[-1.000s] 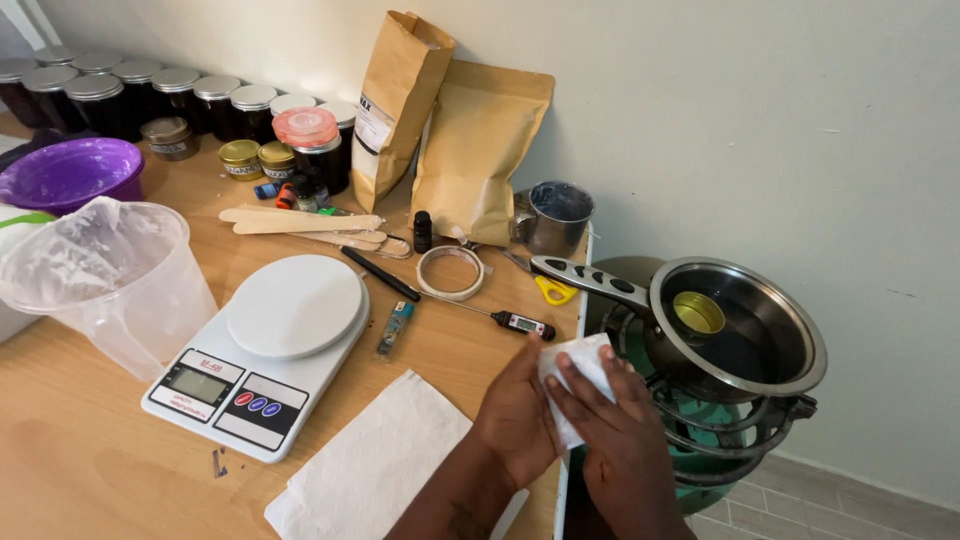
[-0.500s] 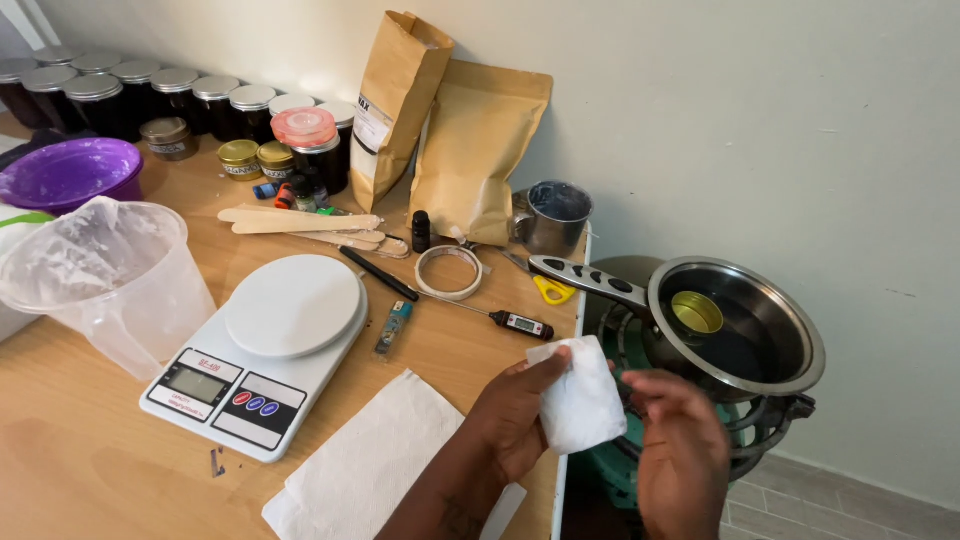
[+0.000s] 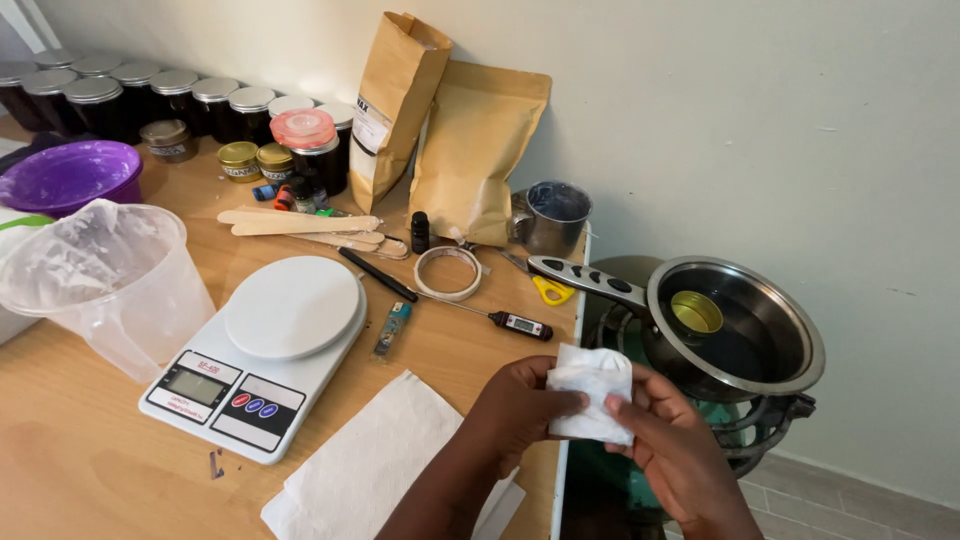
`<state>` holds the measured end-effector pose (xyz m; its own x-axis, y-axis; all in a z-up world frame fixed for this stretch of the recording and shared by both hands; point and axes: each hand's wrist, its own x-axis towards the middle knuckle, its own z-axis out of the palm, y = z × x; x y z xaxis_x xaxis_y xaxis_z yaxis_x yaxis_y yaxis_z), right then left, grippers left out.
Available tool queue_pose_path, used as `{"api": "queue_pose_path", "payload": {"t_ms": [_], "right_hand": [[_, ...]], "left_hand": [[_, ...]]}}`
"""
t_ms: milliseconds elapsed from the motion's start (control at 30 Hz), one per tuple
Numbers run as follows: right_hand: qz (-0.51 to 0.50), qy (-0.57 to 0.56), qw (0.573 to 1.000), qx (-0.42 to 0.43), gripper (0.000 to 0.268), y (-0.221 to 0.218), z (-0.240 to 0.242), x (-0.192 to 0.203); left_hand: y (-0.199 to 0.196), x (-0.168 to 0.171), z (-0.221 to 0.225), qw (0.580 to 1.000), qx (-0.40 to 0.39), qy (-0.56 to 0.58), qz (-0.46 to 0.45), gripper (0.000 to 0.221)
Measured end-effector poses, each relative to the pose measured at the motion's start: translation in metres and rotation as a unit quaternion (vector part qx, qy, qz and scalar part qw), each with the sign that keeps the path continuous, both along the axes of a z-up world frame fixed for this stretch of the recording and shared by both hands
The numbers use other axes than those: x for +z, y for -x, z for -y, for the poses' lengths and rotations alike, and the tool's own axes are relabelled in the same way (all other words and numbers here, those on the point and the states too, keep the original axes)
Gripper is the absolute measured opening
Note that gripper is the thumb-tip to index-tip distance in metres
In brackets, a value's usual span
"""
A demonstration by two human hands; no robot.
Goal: Cleaning metal candle tins with a cloth to prepare them for pouring wax.
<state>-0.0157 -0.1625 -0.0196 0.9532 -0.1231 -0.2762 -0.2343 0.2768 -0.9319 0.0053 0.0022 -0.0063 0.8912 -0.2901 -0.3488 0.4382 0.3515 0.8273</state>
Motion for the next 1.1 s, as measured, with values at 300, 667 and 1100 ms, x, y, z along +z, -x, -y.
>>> {"api": "queue_pose_path", "payload": {"t_ms": [300, 667, 1100], "right_hand": [[0.207, -0.025, 0.974, 0.087, 0.026, -0.009, 0.025, -0.029], [0.283, 0.106, 0.940, -0.156, 0.018, 0.017, -0.029, 0.004], [0.028, 0.010, 0.985, -0.169, 0.052, 0.036, -0.084, 0.054]], "left_hand": [[-0.008, -0.021, -0.001, 0.985, -0.005, 0.172, 0.018, 0.026], [0.005, 0.009, 0.002, 0.988, 0.115, -0.098, 0.011, 0.028], [0.006, 0.012, 0.003, 0.990, 0.051, 0.120, -0.059, 0.022]]}}
